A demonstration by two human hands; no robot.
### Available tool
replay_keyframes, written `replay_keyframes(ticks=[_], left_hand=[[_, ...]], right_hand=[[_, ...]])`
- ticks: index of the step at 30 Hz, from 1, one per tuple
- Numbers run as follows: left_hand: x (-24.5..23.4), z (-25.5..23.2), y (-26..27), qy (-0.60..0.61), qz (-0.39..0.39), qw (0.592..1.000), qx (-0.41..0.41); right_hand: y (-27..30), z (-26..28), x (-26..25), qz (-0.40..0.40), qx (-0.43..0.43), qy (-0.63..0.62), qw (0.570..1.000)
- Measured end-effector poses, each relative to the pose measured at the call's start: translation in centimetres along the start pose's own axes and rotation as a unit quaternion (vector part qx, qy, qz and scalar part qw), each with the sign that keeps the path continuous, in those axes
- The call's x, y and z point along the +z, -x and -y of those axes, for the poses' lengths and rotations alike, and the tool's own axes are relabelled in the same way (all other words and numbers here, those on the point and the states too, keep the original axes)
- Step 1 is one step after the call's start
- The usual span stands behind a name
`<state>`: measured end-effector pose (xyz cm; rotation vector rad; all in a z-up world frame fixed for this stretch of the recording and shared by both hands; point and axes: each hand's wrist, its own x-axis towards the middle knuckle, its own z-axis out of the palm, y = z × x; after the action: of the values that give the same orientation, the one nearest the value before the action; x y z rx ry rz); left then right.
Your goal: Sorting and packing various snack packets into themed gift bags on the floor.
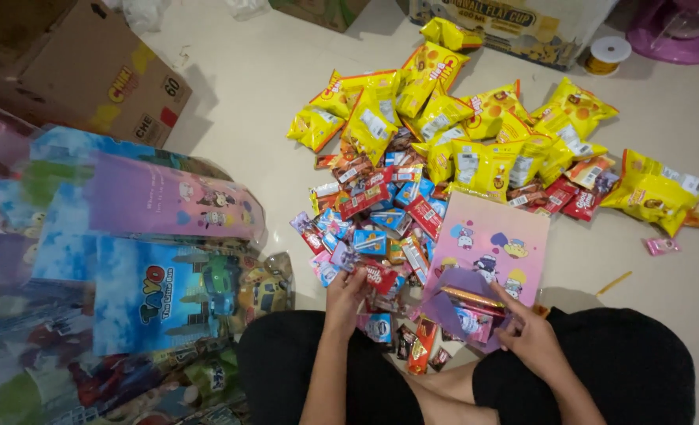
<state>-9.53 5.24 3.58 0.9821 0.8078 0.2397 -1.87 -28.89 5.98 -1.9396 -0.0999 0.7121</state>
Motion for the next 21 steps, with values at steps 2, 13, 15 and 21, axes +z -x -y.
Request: replay_keyframes(ticks=[2, 13, 15, 21], left_hand=[[-1.2, 1.2, -1.1, 0.004, -0.026, 1.0, 0.01], [-1.7, 0.1, -0.7, 0.103, -0.173, 0.978, 0.056], [-1.1, -0.5, -0.3, 0.116, -0.136, 0.982, 0.058], [0.2, 0.0, -0.3, -0.053, -0.09, 0.993, -0.049]], right_hand=[[0.1, 0.1, 0.0, 0.001, 0.002, 0.002, 1.0], [-0.7, -0.3, 0.1, -0.001, 0.026, 0.003, 1.0], [-0.7, -0.4, 0.0, 0.002, 0.018, 0.004, 1.0], [-0.9, -0.9, 0.0, 0.005, 0.005, -0.001, 1.0]])
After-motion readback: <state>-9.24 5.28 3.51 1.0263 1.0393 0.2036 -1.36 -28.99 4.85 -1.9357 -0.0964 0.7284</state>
